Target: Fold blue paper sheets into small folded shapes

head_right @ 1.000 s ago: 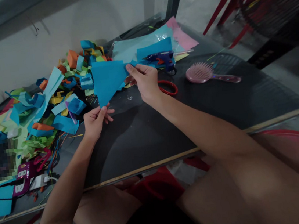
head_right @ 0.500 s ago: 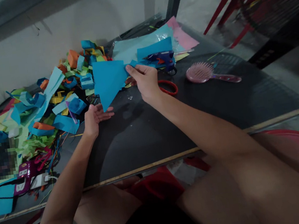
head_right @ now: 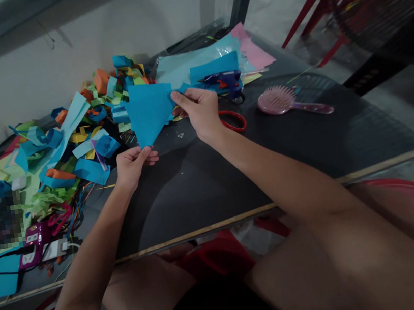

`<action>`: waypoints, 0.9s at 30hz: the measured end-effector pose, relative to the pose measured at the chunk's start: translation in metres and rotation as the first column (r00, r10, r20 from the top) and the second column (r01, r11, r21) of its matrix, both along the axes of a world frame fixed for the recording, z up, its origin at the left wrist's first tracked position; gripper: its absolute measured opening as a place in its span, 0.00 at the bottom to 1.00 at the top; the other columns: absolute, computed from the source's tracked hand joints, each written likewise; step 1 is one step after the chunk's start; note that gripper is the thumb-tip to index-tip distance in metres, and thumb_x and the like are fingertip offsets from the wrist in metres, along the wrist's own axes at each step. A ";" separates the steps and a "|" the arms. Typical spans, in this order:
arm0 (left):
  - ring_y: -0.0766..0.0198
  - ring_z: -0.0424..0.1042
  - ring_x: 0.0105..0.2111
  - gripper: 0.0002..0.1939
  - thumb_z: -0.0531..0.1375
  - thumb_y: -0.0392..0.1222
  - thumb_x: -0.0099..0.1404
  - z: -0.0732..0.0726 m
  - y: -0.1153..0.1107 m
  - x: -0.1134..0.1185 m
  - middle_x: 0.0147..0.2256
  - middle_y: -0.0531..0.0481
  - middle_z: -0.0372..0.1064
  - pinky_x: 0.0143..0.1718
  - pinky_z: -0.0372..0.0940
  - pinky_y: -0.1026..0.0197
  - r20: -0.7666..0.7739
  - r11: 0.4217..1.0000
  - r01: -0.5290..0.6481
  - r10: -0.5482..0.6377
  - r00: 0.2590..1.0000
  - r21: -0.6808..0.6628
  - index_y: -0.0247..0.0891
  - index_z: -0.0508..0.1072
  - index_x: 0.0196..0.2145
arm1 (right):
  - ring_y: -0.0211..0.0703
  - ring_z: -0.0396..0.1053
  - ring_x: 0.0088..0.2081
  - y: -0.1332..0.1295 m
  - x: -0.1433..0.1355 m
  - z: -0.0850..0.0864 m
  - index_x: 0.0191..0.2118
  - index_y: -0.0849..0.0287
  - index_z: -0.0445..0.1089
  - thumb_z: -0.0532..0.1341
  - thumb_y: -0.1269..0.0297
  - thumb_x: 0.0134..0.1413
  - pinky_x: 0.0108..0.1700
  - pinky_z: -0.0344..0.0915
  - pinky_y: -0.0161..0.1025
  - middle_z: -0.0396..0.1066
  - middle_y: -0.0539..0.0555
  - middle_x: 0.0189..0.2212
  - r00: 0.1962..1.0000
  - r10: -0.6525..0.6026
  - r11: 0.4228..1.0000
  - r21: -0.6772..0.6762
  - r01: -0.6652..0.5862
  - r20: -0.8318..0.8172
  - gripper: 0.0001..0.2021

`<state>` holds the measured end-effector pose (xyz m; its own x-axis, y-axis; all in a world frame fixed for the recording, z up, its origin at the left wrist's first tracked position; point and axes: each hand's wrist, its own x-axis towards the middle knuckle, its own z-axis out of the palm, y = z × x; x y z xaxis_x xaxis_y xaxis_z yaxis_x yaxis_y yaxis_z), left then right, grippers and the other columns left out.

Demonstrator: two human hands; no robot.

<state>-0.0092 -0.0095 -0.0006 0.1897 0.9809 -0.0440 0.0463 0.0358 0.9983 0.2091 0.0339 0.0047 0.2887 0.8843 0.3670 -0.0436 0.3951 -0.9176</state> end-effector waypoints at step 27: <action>0.62 0.80 0.26 0.21 0.69 0.56 0.56 -0.003 -0.014 0.014 0.29 0.44 0.80 0.28 0.75 0.61 0.030 0.989 -0.109 0.107 0.994 0.099 0.33 0.80 0.33 | 0.32 0.65 0.24 0.000 -0.001 0.011 0.29 0.56 0.75 0.71 0.56 0.51 0.30 0.63 0.36 0.67 0.46 0.23 0.967 -0.027 0.989 -0.151 -0.011 -0.252 0.10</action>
